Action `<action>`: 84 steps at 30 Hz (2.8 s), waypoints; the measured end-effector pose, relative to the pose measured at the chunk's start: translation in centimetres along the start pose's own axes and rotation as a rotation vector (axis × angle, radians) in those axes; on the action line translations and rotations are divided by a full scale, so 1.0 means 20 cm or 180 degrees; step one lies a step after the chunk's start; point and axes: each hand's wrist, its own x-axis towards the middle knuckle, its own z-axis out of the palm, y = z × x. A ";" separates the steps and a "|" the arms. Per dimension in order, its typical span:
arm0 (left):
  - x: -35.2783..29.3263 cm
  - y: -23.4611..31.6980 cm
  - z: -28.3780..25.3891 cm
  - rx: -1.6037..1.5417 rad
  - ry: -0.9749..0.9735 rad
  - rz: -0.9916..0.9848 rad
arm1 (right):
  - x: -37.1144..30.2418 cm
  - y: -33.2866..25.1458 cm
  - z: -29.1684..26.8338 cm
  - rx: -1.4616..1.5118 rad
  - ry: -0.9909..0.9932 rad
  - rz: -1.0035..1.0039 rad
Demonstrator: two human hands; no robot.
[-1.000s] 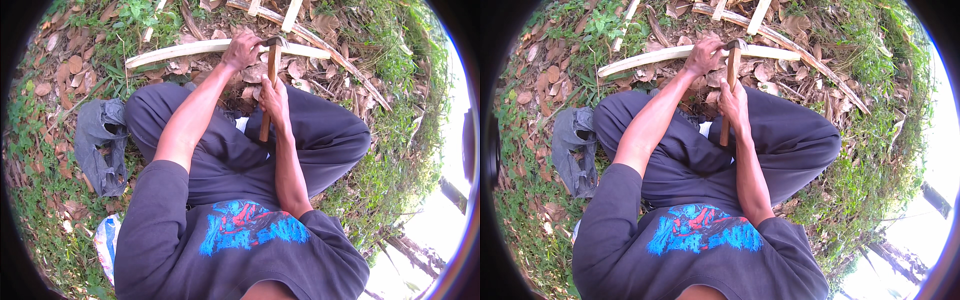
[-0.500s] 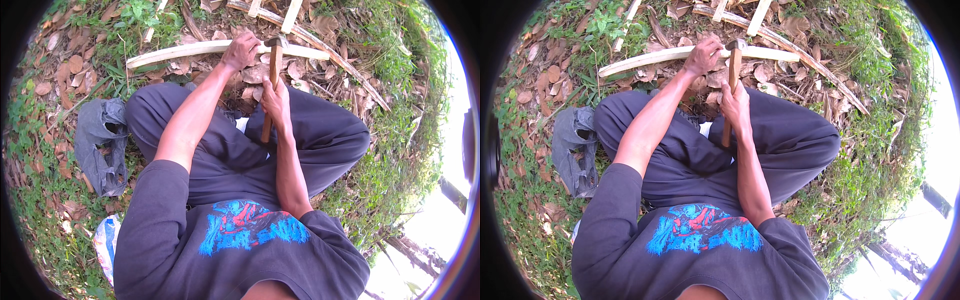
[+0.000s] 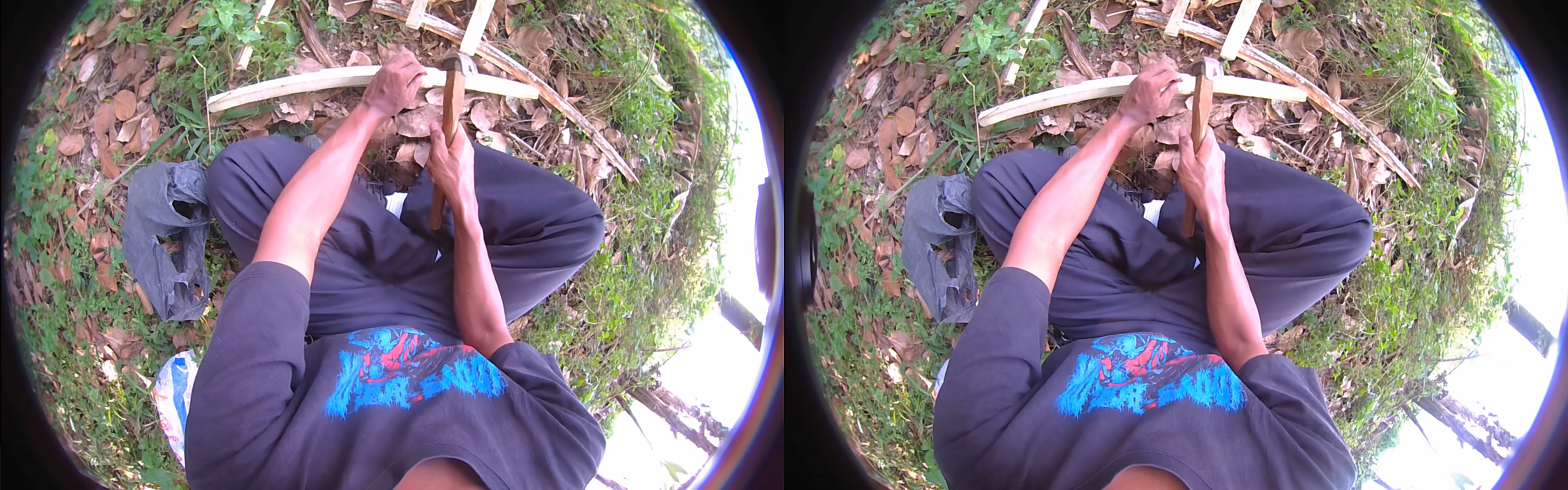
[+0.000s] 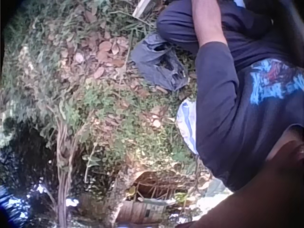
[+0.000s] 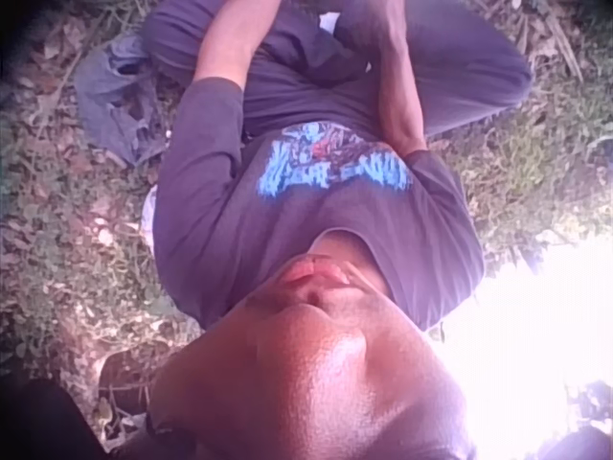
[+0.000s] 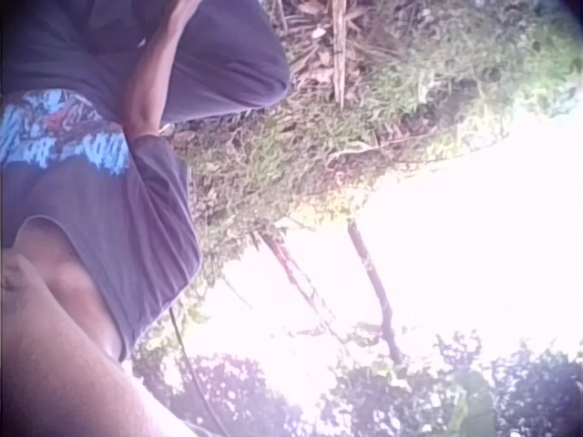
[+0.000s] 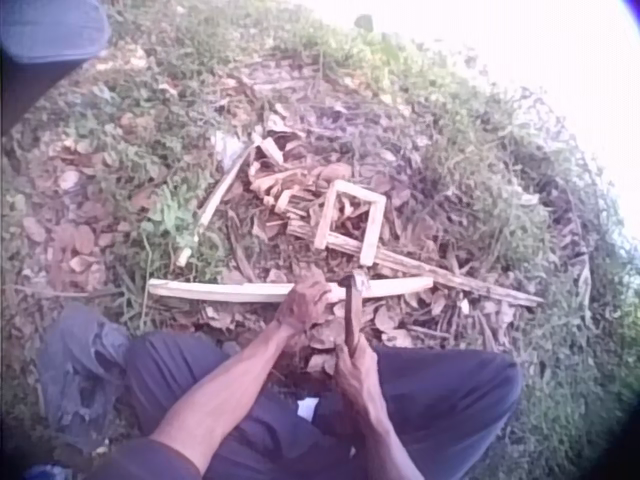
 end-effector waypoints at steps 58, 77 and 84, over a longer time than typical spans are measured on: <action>-0.02 0.02 -0.02 0.0090 0.0027 -0.0059 | -0.05 -0.18 0.02 -0.0590 -0.0125 0.0324; -0.03 0.00 -0.02 0.0066 0.0026 -0.0127 | -0.07 -0.14 0.01 -0.0541 0.0096 0.0002; -0.03 0.00 -0.01 0.0102 -0.0076 -0.0151 | -0.06 -0.14 0.00 -0.0283 -0.0304 0.0653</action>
